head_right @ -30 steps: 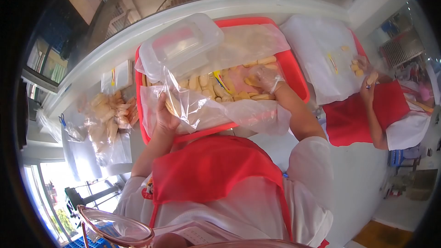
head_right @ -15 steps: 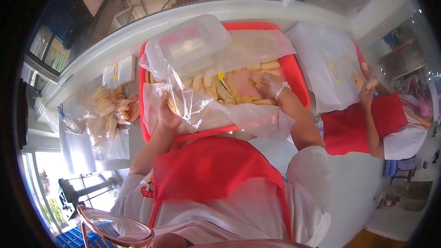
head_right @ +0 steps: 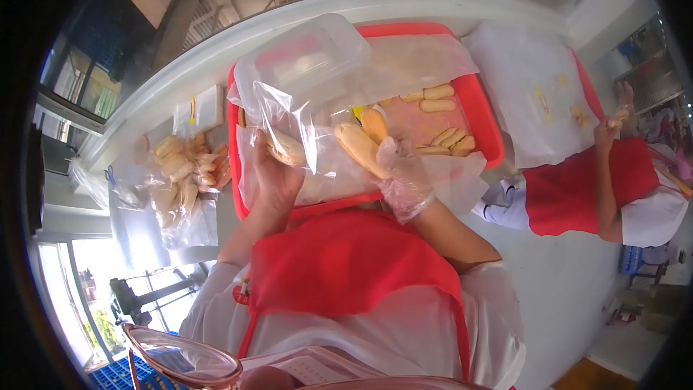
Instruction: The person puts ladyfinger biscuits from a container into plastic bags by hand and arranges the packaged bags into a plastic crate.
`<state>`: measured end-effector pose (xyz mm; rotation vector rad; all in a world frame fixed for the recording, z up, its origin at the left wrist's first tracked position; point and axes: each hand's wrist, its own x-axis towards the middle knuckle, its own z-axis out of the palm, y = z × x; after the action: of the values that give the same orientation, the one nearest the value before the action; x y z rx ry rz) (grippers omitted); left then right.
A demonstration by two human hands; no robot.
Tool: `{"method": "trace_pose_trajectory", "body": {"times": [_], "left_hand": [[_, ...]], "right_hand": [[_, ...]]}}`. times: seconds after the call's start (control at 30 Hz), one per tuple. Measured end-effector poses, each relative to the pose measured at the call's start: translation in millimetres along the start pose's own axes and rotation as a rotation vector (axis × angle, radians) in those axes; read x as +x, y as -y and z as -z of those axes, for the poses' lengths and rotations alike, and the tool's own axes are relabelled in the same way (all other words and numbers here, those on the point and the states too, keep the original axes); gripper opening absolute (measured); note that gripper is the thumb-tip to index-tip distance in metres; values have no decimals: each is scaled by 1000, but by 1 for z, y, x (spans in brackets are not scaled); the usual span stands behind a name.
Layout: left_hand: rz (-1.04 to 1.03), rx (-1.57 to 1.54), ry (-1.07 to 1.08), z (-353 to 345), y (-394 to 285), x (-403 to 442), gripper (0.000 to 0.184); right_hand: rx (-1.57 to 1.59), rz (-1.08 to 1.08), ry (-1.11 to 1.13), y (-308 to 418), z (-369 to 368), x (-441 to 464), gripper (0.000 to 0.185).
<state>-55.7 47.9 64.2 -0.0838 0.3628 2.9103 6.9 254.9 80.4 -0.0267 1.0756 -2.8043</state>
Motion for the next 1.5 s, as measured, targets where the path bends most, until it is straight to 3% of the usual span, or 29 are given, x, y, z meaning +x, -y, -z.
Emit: {"method": "trace_pose_trajectory", "body": {"times": [0.03, 0.07, 0.17, 0.23, 0.37, 0.43, 0.5, 0.67, 0.77, 0.87, 0.93, 1.0, 1.07, 1.17, 1.23, 1.3, 1.33, 1.4, 1.5], "left_hand": [[4, -28, 5, 0, -1, -1, 34], [8, -54, 10, -1, -2, -2, 34], [1, -98, 32, 1, -8, -2, 33], [-18, -105, 41, 1, -12, -1, 33], [-57, 8, 43, 0, -13, -3, 36], [-64, 87, 24, -1, -11, -6, 39], [-65, 136, -11, -2, -9, -9, 42], [-71, 160, 95, -9, -7, -14, 45], [-43, 185, 126, -3, 3, -14, 47], [-66, 172, 149, -7, 10, -13, 50], [-69, 159, 146, -12, 10, -13, 52], [-39, 153, 110, -13, 10, -14, 55], [-26, 149, 109, -12, 12, -13, 56], [-22, 117, 120, -12, 11, -10, 59], [-11, 100, 141, -17, 11, -11, 58], [-21, 117, 97, -16, 11, -10, 56], [-40, 148, 87, -13, 12, -8, 55], [-66, 193, 71, -5, 13, -5, 57], [-50, 139, 111, 4, 6, -9, 63]], "right_hand": [[86, 22, 88, -5, -13, 4, 43], [-55, 50, -190, -11, -31, -3, 54], [-196, -58, -3, -23, -16, -5, 56], [-245, -247, 20, -12, -15, -9, 61], [-589, -382, -17, -9, -31, -13, 60], [-883, -22, 116, -26, -14, -8, 59], [-1030, 169, 178, -29, -3, -6, 59], [-943, 323, 82, -8, -16, 1, 56], [-1576, 856, 124, -9, -15, 11, 57], [-1507, 919, 62, -22, -23, 15, 49], [-1389, 690, -20, -24, -20, 15, 47], [-1448, 722, -50, -25, -14, 19, 46], [-1674, 1028, -28, -25, -10, 33, 45], [-1670, 1266, -97, -9, -51, 43, 44], [-1467, 1249, 14, -16, -49, 57, 42], [-1213, 967, 109, -31, -35, 68, 42], [-1054, 702, 145, -41, -29, 68, 41], [-1018, 441, 180, -43, -24, 68, 42], [-1297, 478, 224, -19, -46, 56, 43]]}}
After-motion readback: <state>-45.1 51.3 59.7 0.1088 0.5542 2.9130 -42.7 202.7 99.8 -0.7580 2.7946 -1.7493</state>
